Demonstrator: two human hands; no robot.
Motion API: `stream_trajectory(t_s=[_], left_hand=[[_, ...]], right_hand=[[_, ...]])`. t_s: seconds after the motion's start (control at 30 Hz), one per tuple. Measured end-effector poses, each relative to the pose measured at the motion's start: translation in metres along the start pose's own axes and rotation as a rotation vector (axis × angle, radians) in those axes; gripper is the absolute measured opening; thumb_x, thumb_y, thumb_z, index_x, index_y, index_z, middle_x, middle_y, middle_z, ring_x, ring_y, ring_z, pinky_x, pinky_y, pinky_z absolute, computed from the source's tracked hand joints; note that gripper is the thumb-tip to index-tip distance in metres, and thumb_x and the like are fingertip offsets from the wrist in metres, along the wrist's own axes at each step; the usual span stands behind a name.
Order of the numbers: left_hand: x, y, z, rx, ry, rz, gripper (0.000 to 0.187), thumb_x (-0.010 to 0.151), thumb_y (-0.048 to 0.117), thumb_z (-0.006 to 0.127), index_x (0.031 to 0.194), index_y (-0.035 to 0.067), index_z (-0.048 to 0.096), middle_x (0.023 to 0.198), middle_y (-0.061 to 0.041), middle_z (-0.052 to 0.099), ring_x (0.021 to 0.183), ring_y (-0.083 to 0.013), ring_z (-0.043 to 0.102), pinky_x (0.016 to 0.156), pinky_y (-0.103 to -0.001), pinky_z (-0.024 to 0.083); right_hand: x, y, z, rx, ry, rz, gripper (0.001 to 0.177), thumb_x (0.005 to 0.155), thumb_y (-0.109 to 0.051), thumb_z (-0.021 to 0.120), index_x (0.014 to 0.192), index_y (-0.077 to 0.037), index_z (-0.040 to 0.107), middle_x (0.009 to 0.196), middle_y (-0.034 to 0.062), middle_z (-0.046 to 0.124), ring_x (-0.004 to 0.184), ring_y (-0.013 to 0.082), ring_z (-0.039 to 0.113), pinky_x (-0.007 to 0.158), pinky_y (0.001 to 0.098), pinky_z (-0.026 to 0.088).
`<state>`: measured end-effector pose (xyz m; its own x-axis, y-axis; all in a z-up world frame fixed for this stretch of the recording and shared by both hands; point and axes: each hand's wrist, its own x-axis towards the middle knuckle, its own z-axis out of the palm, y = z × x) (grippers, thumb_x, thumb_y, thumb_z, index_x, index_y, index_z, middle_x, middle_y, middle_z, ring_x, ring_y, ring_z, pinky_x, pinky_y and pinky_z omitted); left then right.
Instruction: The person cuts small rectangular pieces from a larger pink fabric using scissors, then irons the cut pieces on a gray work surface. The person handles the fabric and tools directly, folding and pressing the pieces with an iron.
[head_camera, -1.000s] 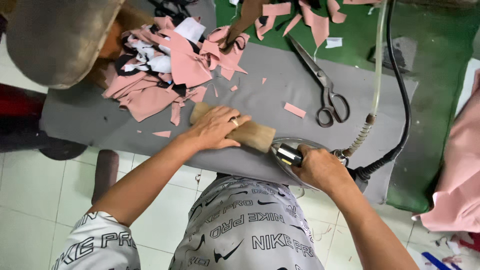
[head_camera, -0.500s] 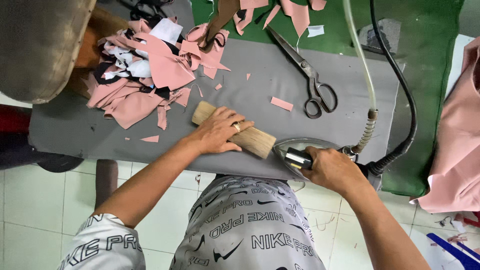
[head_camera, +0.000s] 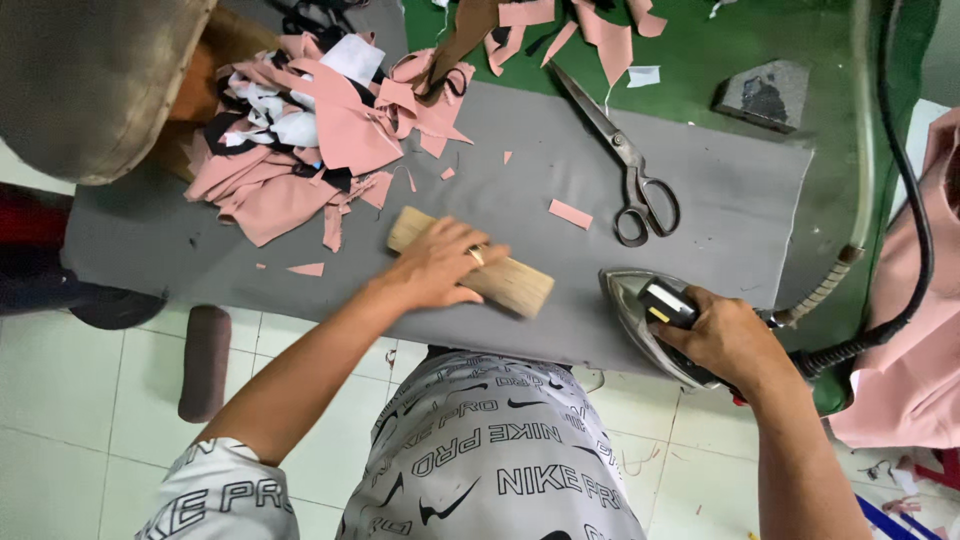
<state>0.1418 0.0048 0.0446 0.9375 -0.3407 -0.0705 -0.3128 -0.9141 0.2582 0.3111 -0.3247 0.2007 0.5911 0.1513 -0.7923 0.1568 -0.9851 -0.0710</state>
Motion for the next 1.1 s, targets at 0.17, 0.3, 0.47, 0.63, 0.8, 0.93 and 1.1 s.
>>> stream_trajectory(t_s=[0.17, 0.3, 0.47, 0.63, 0.8, 0.93, 1.1], left_hand=[[-0.038, -0.039, -0.019, 0.058, -0.036, -0.227, 0.084, 0.078, 0.065, 0.078, 0.146, 0.024, 0.050, 0.135, -0.009, 0.060, 0.125, -0.0331, 0.053, 0.108, -0.052, 0.035], [-0.059, -0.037, -0.018, 0.194, 0.202, -0.512, 0.088, 0.073, 0.052, 0.085, 0.147, 0.014, 0.056, 0.140, -0.015, 0.057, 0.142, -0.0390, 0.042, 0.112, -0.054, 0.033], [-0.039, 0.020, 0.059, -0.042, 0.455, -0.281, 0.046, 0.088, 0.021, 0.074, 0.133, 0.019, 0.065, 0.134, -0.015, 0.057, 0.136, -0.0401, 0.050, 0.105, -0.058, 0.042], [-0.024, 0.057, 0.085, -0.099, 0.487, -0.139, 0.035, 0.096, 0.013, 0.059, 0.131, 0.012, 0.066, 0.128, -0.017, 0.060, 0.129, -0.0396, 0.057, 0.104, -0.051, 0.048], [-0.014, 0.053, 0.094, -0.178, 0.514, -0.253, 0.029, 0.099, 0.018, 0.062, 0.127, 0.013, 0.069, 0.123, -0.014, 0.061, 0.115, -0.0350, 0.064, 0.088, -0.047, 0.054], [0.003, 0.053, 0.080, -0.198, 0.466, -0.302, 0.030, 0.097, 0.017, 0.064, 0.126, 0.015, 0.070, 0.122, -0.011, 0.062, 0.107, -0.0313, 0.064, 0.081, -0.045, 0.054], [0.006, 0.054, 0.052, -0.269, 0.316, -0.298, 0.011, 0.092, 0.020, 0.073, 0.086, 0.010, 0.071, 0.099, -0.005, 0.059, 0.092, -0.0270, 0.058, 0.075, -0.043, 0.047]], right_hand=[[0.009, 0.014, 0.013, -0.076, 0.087, -0.077, 0.069, 0.080, -0.062, 0.069, 0.135, -0.020, 0.062, 0.109, 0.0157, 0.078, 0.103, 0.0385, 0.071, 0.086, 0.0439, 0.052], [0.022, 0.043, 0.054, -0.199, 0.791, -0.595, 0.078, 0.079, -0.062, 0.076, 0.137, -0.011, 0.064, 0.124, 0.0172, 0.060, 0.110, 0.0385, 0.060, 0.097, 0.0499, 0.048], [0.022, -0.012, 0.110, 0.156, 0.900, -0.759, 0.017, 0.094, -0.030, 0.079, 0.108, -0.022, 0.075, 0.097, 0.0020, 0.068, 0.094, 0.0241, 0.070, 0.081, 0.0352, 0.055], [0.101, -0.044, 0.179, 0.246, 0.587, -0.602, 0.014, 0.096, -0.034, 0.074, 0.105, -0.024, 0.077, 0.091, 0.0024, 0.076, 0.090, 0.0240, 0.075, 0.080, 0.0393, 0.059], [0.083, -0.078, 0.175, 0.187, 0.375, -0.408, 0.024, 0.096, -0.040, 0.071, 0.114, -0.024, 0.074, 0.104, 0.0034, 0.073, 0.104, 0.0284, 0.071, 0.089, 0.0478, 0.058], [0.095, -0.078, 0.183, 0.160, 0.347, -0.374, 0.022, 0.094, -0.041, 0.072, 0.110, -0.025, 0.073, 0.101, 0.0026, 0.069, 0.103, 0.0284, 0.071, 0.088, 0.0483, 0.057], [0.089, -0.078, 0.183, 0.298, 0.301, -0.373, 0.017, 0.089, -0.034, 0.076, 0.102, -0.024, 0.071, 0.096, 0.0062, 0.070, 0.104, 0.0329, 0.070, 0.087, 0.0521, 0.055]])
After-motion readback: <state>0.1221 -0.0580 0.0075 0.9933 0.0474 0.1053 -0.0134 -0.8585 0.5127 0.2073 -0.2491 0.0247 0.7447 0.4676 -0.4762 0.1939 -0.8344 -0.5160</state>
